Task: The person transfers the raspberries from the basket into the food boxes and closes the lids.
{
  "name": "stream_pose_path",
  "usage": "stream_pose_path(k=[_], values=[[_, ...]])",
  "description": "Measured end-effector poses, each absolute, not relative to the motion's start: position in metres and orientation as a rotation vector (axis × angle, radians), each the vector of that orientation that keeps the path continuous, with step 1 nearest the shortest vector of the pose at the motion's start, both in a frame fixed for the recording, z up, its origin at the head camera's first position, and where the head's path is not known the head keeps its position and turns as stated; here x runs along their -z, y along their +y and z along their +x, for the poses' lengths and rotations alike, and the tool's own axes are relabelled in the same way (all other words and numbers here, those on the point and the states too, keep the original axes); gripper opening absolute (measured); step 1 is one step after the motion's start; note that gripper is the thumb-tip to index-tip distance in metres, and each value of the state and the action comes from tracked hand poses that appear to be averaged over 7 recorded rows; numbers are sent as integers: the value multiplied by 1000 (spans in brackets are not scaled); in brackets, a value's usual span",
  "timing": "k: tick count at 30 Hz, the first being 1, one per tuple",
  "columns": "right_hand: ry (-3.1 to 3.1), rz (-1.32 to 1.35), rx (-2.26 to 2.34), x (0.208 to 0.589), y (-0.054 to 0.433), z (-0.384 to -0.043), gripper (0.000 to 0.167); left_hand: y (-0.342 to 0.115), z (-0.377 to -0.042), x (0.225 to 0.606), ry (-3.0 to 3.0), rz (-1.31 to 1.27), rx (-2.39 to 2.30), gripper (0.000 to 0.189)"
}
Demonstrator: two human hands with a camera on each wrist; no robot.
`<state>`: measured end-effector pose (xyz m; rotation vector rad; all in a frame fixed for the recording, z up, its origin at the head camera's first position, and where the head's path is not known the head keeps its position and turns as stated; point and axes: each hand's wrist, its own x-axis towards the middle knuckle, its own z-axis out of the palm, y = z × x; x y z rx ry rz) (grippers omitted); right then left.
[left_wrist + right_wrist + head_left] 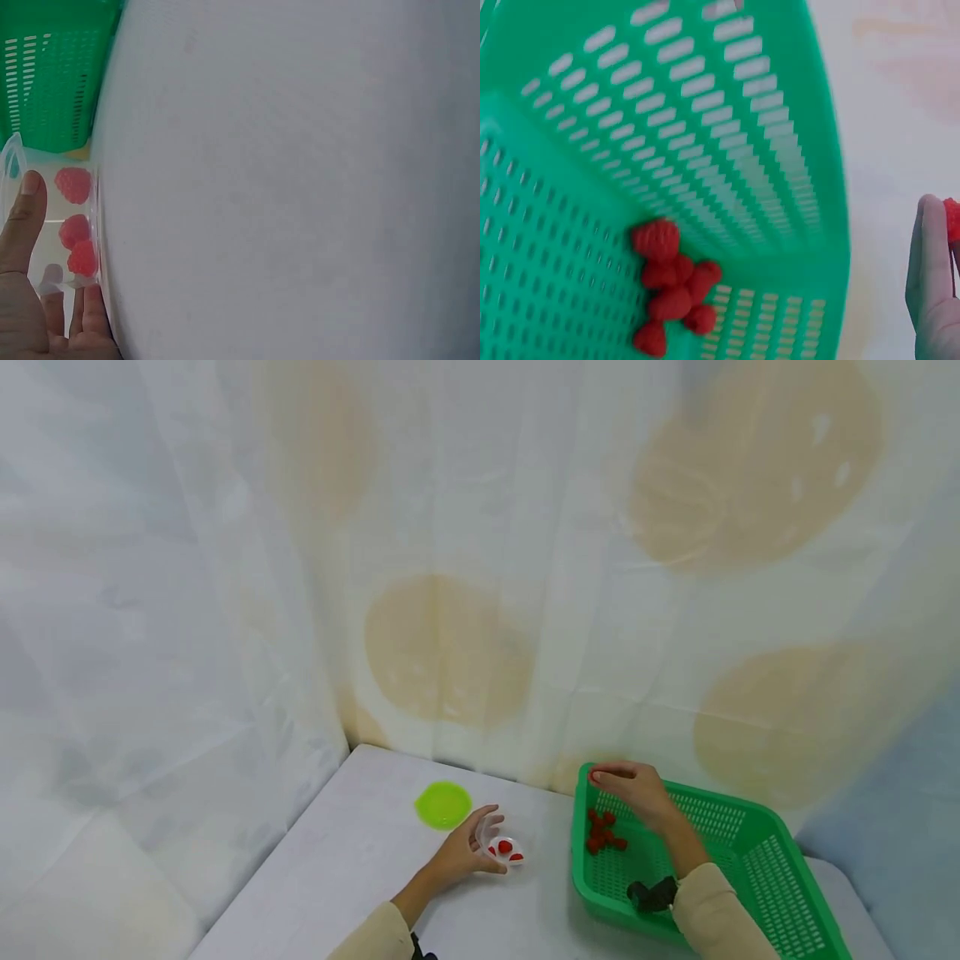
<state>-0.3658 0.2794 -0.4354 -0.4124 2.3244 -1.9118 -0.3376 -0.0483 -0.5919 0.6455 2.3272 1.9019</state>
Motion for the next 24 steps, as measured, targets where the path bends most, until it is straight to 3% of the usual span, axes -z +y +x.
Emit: stream_pose_path(k=[8, 14, 24], values=[[2475, -544, 1770, 434, 233, -370, 29, -57, -347, 587, 2332, 666, -1850, 101], [2416, -580, 1850, 437, 199, -369, 25, -68, -355, 585, 2261, 661, -1905, 88], [2615, -670, 1971, 472, 144, -353, 15, -75, -354, 588, 2263, 639, -1974, 87]])
